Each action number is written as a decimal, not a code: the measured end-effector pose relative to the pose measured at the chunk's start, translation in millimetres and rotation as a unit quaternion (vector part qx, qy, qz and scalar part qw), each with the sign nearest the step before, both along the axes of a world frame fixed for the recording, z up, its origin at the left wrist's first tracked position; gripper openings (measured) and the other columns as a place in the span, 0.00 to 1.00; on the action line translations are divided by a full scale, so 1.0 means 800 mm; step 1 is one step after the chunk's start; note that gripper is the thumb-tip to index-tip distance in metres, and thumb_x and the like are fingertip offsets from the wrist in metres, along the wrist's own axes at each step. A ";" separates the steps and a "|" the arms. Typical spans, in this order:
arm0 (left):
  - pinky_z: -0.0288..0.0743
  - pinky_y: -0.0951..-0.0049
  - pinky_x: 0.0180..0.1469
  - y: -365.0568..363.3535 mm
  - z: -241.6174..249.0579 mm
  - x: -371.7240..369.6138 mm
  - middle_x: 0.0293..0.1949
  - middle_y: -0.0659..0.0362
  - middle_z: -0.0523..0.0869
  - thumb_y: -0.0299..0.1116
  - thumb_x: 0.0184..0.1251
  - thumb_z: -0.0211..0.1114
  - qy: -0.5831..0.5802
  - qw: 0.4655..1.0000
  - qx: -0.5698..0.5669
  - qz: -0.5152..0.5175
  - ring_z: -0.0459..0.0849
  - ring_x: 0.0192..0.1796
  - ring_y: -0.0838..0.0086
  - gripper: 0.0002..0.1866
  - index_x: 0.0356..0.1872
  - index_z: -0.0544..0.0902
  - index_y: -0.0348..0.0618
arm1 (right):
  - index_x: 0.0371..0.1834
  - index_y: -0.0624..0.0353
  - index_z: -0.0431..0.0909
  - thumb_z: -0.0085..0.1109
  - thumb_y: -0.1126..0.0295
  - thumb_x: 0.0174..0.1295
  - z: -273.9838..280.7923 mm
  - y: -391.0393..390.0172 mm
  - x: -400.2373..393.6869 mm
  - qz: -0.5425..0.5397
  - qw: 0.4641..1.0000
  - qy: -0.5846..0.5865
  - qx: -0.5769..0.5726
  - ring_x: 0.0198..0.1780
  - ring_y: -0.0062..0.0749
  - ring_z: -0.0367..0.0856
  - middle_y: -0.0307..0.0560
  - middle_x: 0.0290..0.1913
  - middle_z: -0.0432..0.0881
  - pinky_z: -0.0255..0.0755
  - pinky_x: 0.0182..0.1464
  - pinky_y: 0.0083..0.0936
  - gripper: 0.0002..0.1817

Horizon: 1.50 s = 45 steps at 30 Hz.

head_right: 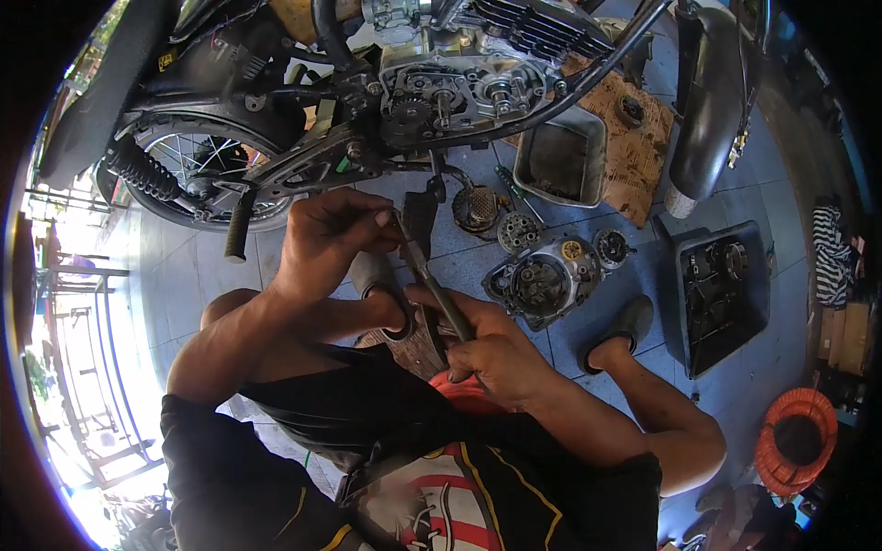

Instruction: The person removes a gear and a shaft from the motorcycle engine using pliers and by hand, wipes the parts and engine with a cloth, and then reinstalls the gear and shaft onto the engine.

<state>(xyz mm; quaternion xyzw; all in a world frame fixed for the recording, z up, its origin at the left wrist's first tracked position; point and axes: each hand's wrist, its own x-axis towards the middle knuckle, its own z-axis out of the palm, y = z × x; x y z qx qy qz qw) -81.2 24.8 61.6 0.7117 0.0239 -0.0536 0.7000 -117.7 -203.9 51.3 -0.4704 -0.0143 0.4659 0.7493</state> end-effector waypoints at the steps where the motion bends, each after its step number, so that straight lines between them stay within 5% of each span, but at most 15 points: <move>1: 0.85 0.72 0.43 0.000 0.000 0.000 0.37 0.50 0.86 0.22 0.67 0.61 0.000 1.000 0.000 -0.001 0.88 0.40 0.69 0.07 0.43 0.81 0.29 | 0.69 0.60 0.65 0.49 0.77 0.36 0.002 0.001 0.001 0.004 1.000 -0.008 -0.007 0.25 0.16 0.66 0.37 0.30 0.72 0.63 0.29 0.13 0.44; 8: 0.85 0.73 0.42 0.000 -0.006 0.000 0.37 0.51 0.86 0.22 0.66 0.61 -0.020 1.000 0.019 0.000 0.88 0.39 0.69 0.08 0.43 0.81 0.29 | 0.69 0.58 0.65 0.48 0.80 0.39 -0.005 -0.003 0.001 0.007 1.000 -0.015 -0.005 0.26 0.16 0.66 0.36 0.31 0.70 0.64 0.31 0.14 0.43; 10: 0.85 0.73 0.41 0.000 -0.008 0.000 0.37 0.51 0.86 0.22 0.66 0.62 -0.027 0.999 0.022 0.002 0.88 0.39 0.70 0.08 0.43 0.81 0.29 | 0.69 0.66 0.64 0.50 0.79 0.26 0.000 -0.001 0.002 -0.003 1.000 0.008 -0.026 0.64 0.31 0.69 0.51 0.59 0.73 0.61 0.64 0.21 0.50; 14: 0.85 0.73 0.41 -0.004 -0.004 0.001 0.37 0.51 0.86 0.23 0.66 0.62 -0.016 1.000 0.026 0.005 0.88 0.38 0.69 0.08 0.43 0.81 0.29 | 0.69 0.64 0.64 0.48 0.80 0.27 -0.001 -0.002 0.001 -0.016 1.000 0.004 -0.027 0.58 0.28 0.73 0.50 0.55 0.75 0.66 0.57 0.18 0.50; 16: 0.85 0.73 0.41 -0.005 -0.003 0.002 0.37 0.51 0.86 0.23 0.66 0.63 -0.007 0.999 0.030 0.008 0.88 0.38 0.69 0.08 0.43 0.81 0.29 | 0.71 0.57 0.62 0.46 0.84 0.44 0.002 -0.003 0.002 0.009 0.999 -0.008 -0.033 0.34 0.20 0.68 0.42 0.45 0.69 0.67 0.34 0.17 0.42; 20: 0.85 0.73 0.41 -0.007 -0.005 0.003 0.36 0.51 0.86 0.23 0.66 0.62 -0.007 1.000 0.021 0.009 0.88 0.38 0.69 0.08 0.43 0.81 0.29 | 0.71 0.58 0.62 0.46 0.85 0.44 0.011 -0.005 0.005 0.032 0.999 -0.002 -0.041 0.35 0.20 0.68 0.42 0.46 0.69 0.67 0.34 0.17 0.42; 22: 0.85 0.73 0.42 -0.008 -0.006 0.003 0.36 0.51 0.86 0.24 0.66 0.63 -0.005 1.000 0.018 0.008 0.88 0.39 0.69 0.09 0.43 0.81 0.29 | 0.69 0.60 0.65 0.48 0.80 0.32 0.012 -0.004 0.004 0.011 0.998 0.007 -0.059 0.47 0.19 0.74 0.47 0.53 0.75 0.67 0.34 0.09 0.47; 32: 0.84 0.74 0.42 -0.002 -0.021 0.022 0.34 0.50 0.88 0.20 0.66 0.59 -0.046 0.992 0.117 -0.025 0.88 0.39 0.69 0.08 0.44 0.80 0.28 | 0.67 0.62 0.68 0.48 0.81 0.33 -0.016 0.005 0.016 -0.024 0.999 0.002 -0.044 0.48 0.26 0.75 0.49 0.56 0.75 0.70 0.38 0.15 0.44; 41: 0.84 0.73 0.38 0.010 -0.082 0.126 0.36 0.50 0.86 0.19 0.63 0.61 -0.005 0.998 0.024 0.056 0.87 0.36 0.69 0.07 0.42 0.80 0.29 | 0.58 0.64 0.76 0.48 0.80 0.41 -0.071 0.063 0.107 -0.108 0.987 -0.072 -0.093 0.39 0.25 0.75 0.44 0.45 0.77 0.66 0.33 0.18 0.33; 44: 0.84 0.72 0.36 0.005 -0.101 0.151 0.34 0.51 0.86 0.21 0.63 0.62 -0.016 0.996 0.009 0.087 0.86 0.34 0.70 0.08 0.42 0.81 0.29 | 0.51 0.62 0.79 0.49 0.79 0.45 -0.075 0.075 0.132 -0.138 0.983 -0.072 -0.100 0.36 0.24 0.75 0.41 0.40 0.78 0.65 0.32 0.19 0.26; 45: 0.84 0.72 0.36 0.001 -0.101 0.153 0.34 0.51 0.86 0.21 0.63 0.63 -0.016 0.993 -0.010 0.113 0.86 0.34 0.70 0.08 0.41 0.81 0.29 | 0.44 0.65 0.78 0.50 0.78 0.44 -0.069 0.080 0.136 -0.153 0.978 -0.081 -0.113 0.29 0.27 0.72 0.43 0.31 0.75 0.63 0.31 0.21 0.20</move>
